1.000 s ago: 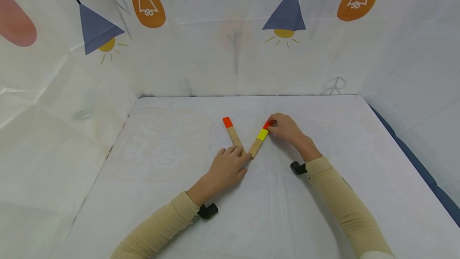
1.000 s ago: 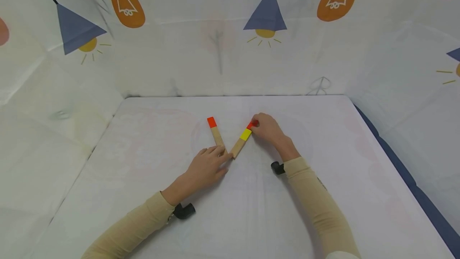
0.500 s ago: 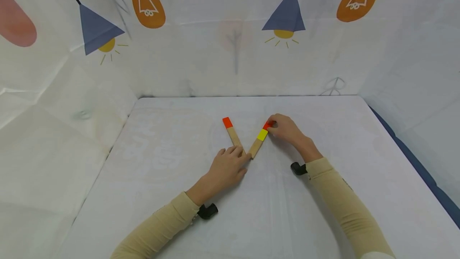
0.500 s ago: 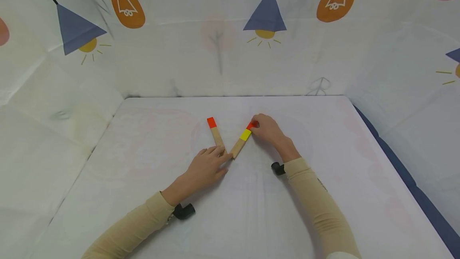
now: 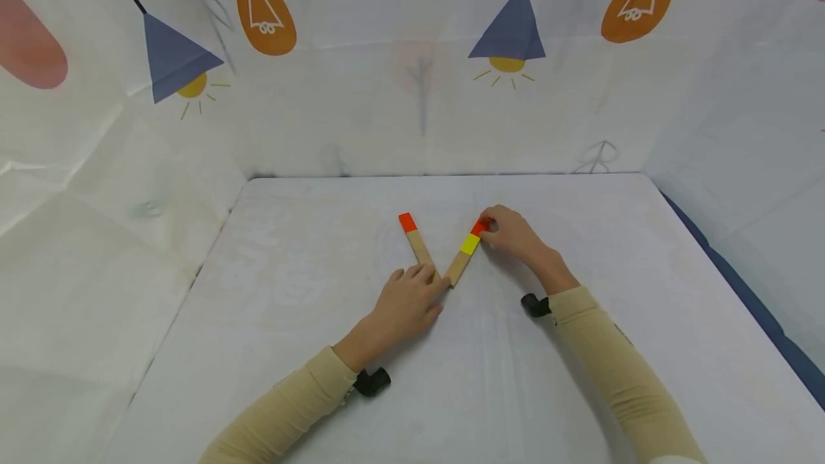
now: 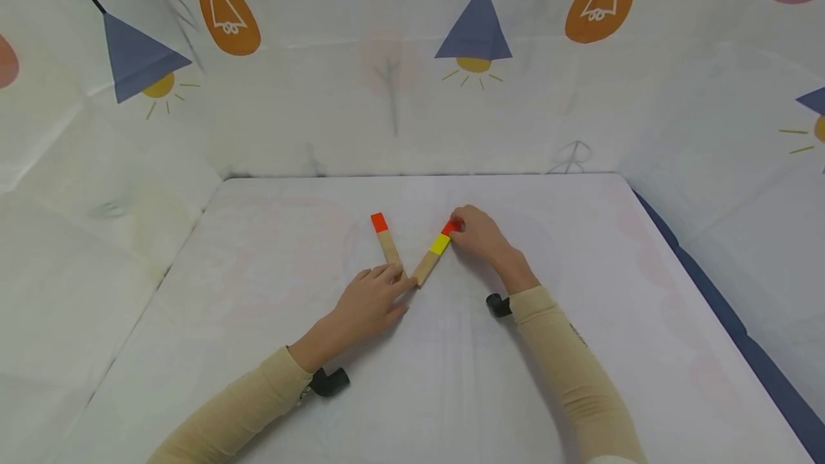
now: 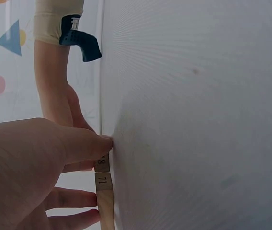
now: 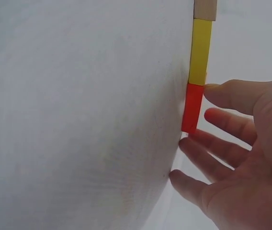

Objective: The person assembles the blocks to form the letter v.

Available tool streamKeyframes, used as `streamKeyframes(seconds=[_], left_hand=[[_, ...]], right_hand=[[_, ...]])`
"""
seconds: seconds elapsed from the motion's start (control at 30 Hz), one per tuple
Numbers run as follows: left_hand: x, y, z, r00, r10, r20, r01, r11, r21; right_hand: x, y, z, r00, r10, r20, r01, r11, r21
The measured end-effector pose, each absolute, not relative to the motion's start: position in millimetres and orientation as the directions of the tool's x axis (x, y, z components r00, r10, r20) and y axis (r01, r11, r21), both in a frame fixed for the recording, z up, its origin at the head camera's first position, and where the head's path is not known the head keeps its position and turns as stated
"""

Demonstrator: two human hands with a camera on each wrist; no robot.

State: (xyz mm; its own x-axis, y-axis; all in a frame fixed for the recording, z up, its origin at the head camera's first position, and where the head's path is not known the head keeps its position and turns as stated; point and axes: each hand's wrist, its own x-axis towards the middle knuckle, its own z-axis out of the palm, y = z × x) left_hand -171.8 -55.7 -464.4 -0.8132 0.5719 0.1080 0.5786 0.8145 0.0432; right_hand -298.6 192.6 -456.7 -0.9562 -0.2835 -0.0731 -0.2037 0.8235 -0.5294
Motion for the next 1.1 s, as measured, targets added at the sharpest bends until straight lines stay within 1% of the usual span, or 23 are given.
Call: streamKeyframes(seconds=[0.33,0.6,0.83,0.97,1.1], left_hand=[[-172.8,-57.3,-466.6,-0.809,0.576,0.115,0.583,0.812,0.035],[-173.2,-57.2,-464.9,-0.797,0.587,0.144,0.596,0.803,0.028],[-175.9,-59.3,-465.2,-0.804,0.584,0.117,0.59,0.807,0.031],[-180.4,-63.1,-467.0,-0.809,0.578,0.111,0.586,0.808,0.065],[-187.8,-70.6,-464.7,-0.816,0.561,0.137,0.577,0.802,0.154]], right_hand=[[-295.0,192.8,-456.4,-0.956,-0.279,-0.09,-0.188,0.82,-0.541],[-293.0,195.7,-457.4,-0.951,-0.302,-0.072,-0.213,0.803,-0.556],[-290.1,196.2,-457.5,-0.949,-0.305,-0.072,-0.212,0.795,-0.569],[-285.0,198.4,-454.0,-0.954,-0.293,-0.066,-0.199,0.781,-0.592],[-280.7,202.1,-451.3,-0.96,-0.271,-0.064,-0.177,0.771,-0.612]])
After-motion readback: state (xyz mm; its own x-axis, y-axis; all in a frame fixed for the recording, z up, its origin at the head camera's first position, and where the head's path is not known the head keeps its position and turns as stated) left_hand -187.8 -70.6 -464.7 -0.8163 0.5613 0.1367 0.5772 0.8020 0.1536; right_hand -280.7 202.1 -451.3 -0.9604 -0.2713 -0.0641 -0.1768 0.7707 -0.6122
